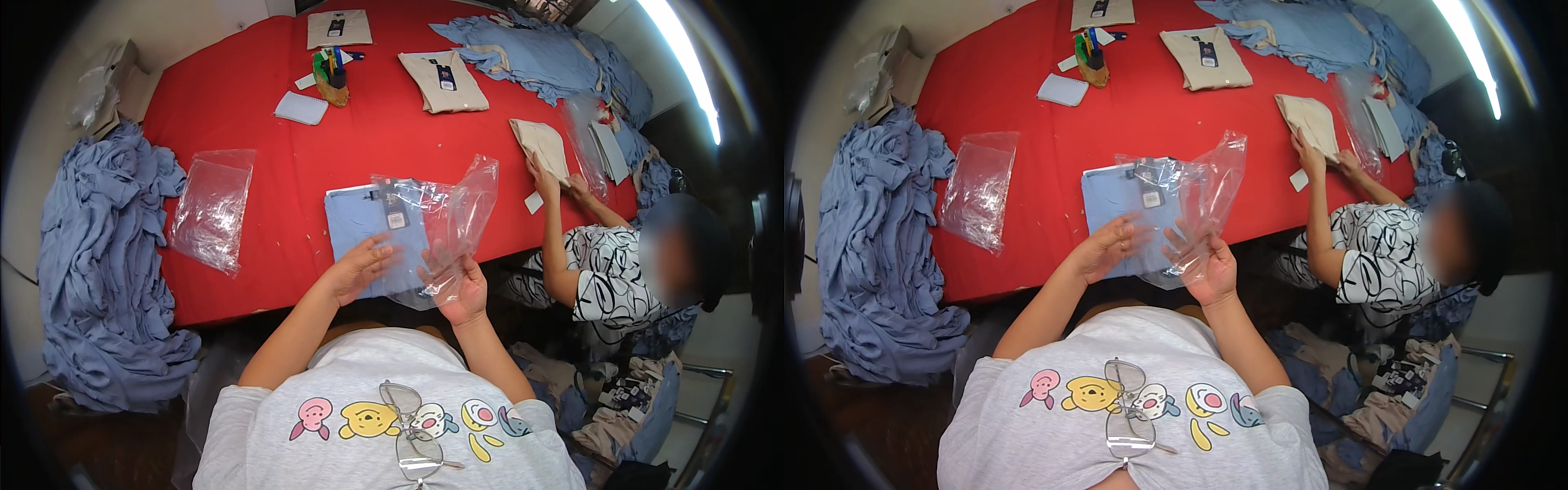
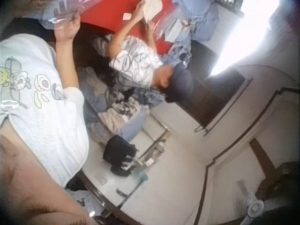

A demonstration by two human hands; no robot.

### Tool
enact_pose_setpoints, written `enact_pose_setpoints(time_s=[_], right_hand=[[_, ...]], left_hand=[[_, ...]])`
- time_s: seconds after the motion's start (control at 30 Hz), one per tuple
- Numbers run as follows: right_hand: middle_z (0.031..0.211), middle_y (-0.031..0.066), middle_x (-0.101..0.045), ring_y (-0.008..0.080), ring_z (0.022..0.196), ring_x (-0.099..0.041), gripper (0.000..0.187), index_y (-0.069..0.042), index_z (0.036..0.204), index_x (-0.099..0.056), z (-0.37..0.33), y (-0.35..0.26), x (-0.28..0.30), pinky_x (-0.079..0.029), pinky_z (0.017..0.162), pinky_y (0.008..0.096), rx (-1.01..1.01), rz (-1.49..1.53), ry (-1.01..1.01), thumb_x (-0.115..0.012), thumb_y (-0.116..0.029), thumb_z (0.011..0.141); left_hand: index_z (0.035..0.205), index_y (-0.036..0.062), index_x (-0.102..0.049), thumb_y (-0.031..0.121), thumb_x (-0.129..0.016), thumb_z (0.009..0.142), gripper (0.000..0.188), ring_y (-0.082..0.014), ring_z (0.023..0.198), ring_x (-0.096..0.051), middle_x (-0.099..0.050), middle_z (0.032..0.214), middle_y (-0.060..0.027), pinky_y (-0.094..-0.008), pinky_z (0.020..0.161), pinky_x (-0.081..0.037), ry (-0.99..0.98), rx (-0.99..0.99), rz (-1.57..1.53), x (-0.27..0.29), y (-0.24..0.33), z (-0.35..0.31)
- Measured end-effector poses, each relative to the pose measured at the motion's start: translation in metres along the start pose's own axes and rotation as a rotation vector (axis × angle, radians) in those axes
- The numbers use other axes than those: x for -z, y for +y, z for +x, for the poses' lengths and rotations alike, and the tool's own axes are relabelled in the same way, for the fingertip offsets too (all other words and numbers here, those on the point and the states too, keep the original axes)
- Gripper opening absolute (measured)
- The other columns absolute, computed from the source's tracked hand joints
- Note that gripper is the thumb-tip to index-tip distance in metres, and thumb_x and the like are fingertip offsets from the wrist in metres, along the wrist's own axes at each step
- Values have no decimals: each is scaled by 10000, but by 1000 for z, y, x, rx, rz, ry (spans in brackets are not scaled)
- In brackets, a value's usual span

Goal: The person places folded shirts into plastic bags, seals the bags by hand, and stacks the completed packages on a table.

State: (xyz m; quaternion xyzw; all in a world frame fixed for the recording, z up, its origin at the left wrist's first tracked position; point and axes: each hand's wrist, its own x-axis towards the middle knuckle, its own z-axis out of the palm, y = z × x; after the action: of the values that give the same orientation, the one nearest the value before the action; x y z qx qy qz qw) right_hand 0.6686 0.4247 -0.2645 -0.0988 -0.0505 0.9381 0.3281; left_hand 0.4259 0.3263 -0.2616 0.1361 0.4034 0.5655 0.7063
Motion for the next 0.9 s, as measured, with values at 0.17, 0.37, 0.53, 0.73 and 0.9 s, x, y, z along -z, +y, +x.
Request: enact_pose_setpoints(time_s=[0.17,0.37,0.53,0.73,0.9], right_hand=[[1486,229,-656,426,1372,-617,358,-121,1365,-699,-38,-43,28,-467,1174,603,-18,-89,71,-525,-299,1108],[1189,99,-714,208,1033,-681,330,-56,1357,-628,-136,-74,124,-550,955,404,213,-1082,947,-664,-132,1038],[1369,130,-635,304,1250,-613,660,-73,1370,-641,-136,-57,-26,-478,1079,426,669,-2056,-27,-936,-226,799],[1165,82,-730,285,1056,-673,340,-82,1212,-713,-94,-68,-27,-476,942,456,735,-2470,-42,-772,-99,878],[996,76,-820,109,989,-739,135,8,1029,-760,-126,-117,-40,-558,837,295,-218,-1529,125,-724,-122,1028]], left_hand=[[1350,15,-677,238,-738,1056,374,-273,1162,-745,-766,1252,-188,-399,1052,-565,-23,-137,40,-42,-44,3],[1212,-3,-694,188,-736,1049,254,-244,1013,-793,-791,1102,-173,-339,832,-632,259,-131,233,-69,-60,3],[1217,-3,-652,177,-694,1050,249,-260,1047,-791,-767,1139,-147,-302,778,-622,307,-28,10,-104,-93,20],[1257,59,-647,173,-740,1011,287,-174,1087,-708,-715,1224,-68,-351,973,-579,85,-47,45,-131,-99,41],[1611,130,-384,219,-991,746,1060,-343,1557,-386,-449,1649,-152,-477,1303,-274,49,-397,446,-102,-88,23]])
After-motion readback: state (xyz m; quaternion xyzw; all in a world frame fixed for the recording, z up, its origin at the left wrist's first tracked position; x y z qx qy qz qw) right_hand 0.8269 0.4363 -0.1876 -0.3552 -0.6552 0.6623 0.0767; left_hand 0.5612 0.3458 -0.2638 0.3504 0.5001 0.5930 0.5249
